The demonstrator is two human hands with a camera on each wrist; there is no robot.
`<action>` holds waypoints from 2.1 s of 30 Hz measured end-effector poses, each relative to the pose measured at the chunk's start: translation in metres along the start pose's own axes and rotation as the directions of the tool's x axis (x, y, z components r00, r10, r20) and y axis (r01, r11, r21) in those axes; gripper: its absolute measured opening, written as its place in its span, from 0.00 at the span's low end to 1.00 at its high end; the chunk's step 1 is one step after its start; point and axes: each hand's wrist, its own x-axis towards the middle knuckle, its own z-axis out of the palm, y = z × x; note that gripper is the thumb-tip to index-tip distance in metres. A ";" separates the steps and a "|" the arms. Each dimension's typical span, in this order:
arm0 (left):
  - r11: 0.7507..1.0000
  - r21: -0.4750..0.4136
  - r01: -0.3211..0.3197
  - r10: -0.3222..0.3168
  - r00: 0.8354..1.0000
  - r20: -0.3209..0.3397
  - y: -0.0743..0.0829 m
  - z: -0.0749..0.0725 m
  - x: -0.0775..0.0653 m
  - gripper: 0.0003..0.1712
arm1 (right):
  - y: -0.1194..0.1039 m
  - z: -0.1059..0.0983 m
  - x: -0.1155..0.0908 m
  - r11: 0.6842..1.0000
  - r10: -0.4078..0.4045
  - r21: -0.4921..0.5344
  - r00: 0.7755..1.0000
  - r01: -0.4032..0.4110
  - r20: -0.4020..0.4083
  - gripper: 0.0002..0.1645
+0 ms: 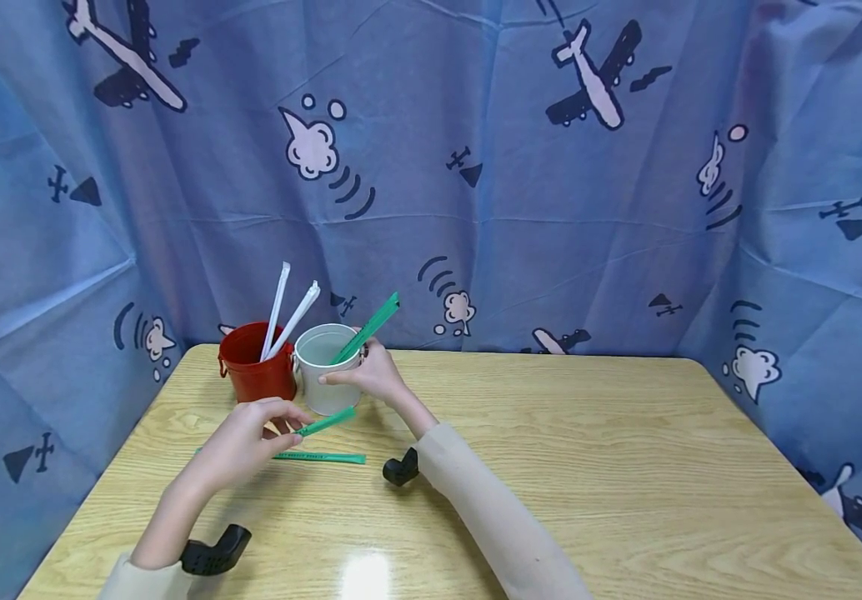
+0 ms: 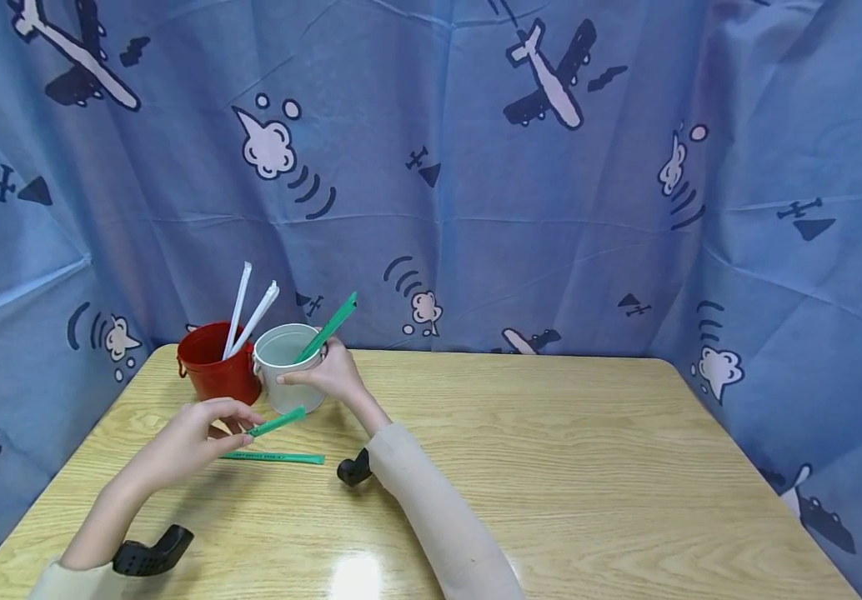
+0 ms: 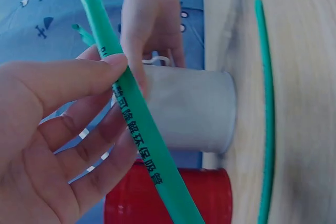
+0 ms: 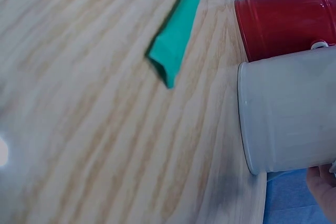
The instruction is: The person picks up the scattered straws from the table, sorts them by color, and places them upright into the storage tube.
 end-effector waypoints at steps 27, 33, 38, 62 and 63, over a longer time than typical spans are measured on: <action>0.985 0.034 -0.171 0.175 0.955 -0.239 0.041 -0.004 0.052 0.13 | 0.022 0.000 0.008 0.998 0.000 -0.056 1.000 0.000 0.007 0.42; 0.986 0.019 -0.165 0.160 0.914 -0.373 0.049 -0.003 0.063 0.14 | 0.020 0.001 0.007 0.996 0.068 -0.050 0.998 -0.068 -0.010 0.42; 0.987 -0.007 -0.163 0.136 0.847 -0.514 0.057 -0.003 0.072 0.13 | 0.019 0.002 0.008 0.997 0.072 -0.035 0.997 -0.072 -0.010 0.45; 0.932 -0.040 -0.360 0.213 0.634 -0.744 0.086 -0.012 0.092 0.13 | 0.019 0.002 0.006 0.996 0.071 -0.046 0.997 -0.071 -0.011 0.46; 0.932 -0.048 -0.359 0.207 0.636 -0.743 0.085 -0.012 0.093 0.13 | 0.019 0.002 0.006 0.996 0.073 -0.048 0.997 -0.073 -0.013 0.47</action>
